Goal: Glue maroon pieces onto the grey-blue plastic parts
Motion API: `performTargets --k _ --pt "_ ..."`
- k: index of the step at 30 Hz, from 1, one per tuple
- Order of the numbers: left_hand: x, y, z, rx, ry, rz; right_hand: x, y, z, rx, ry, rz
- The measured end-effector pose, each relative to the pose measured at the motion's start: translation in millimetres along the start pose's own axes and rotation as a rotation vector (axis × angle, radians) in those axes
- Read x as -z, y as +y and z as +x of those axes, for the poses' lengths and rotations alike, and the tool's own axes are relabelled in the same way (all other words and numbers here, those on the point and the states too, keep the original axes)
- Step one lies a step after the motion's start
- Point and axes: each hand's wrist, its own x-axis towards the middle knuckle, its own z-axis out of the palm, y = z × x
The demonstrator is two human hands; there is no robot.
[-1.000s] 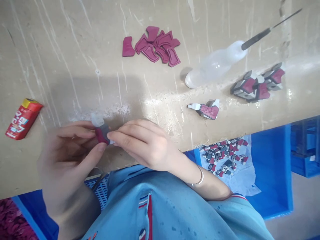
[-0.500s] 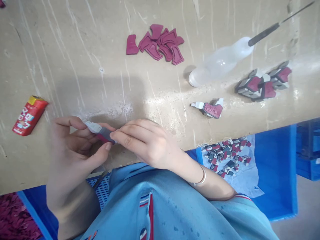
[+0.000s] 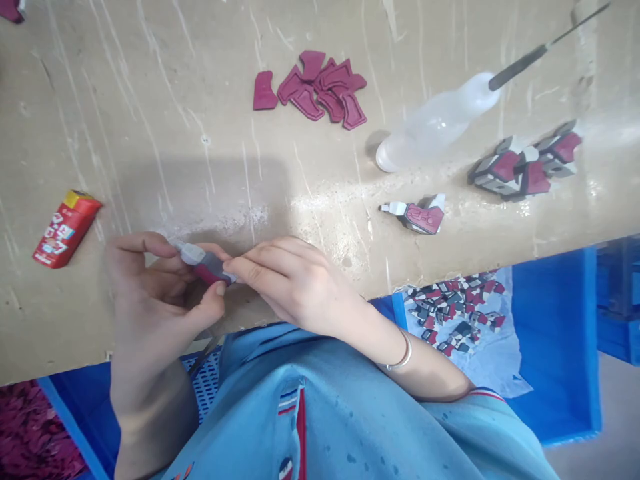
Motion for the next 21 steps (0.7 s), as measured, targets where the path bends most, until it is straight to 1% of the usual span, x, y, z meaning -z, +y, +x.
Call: performTargets --k 4,7,13,16,21 --pt "-4.4 -4 -4 -0.022 0.042 0.014 1 1 -1 -0.007 -0.007 0.002" --pt "-3.6 -5 -5 -0.021 0.055 0.023 1 0 0 -0.011 -0.008 0.010" --pt "11.5 -6 3 -0.008 -0.111 0.005 0 0 0 -0.026 -0.009 0.021" --pt "15.0 -4 7 -0.009 -0.132 0.012 -1 0 1 -0.017 0.000 0.002" --pt "14.8 0 10 0.025 -0.160 0.009 -3 1 0 0.001 0.017 -0.005"
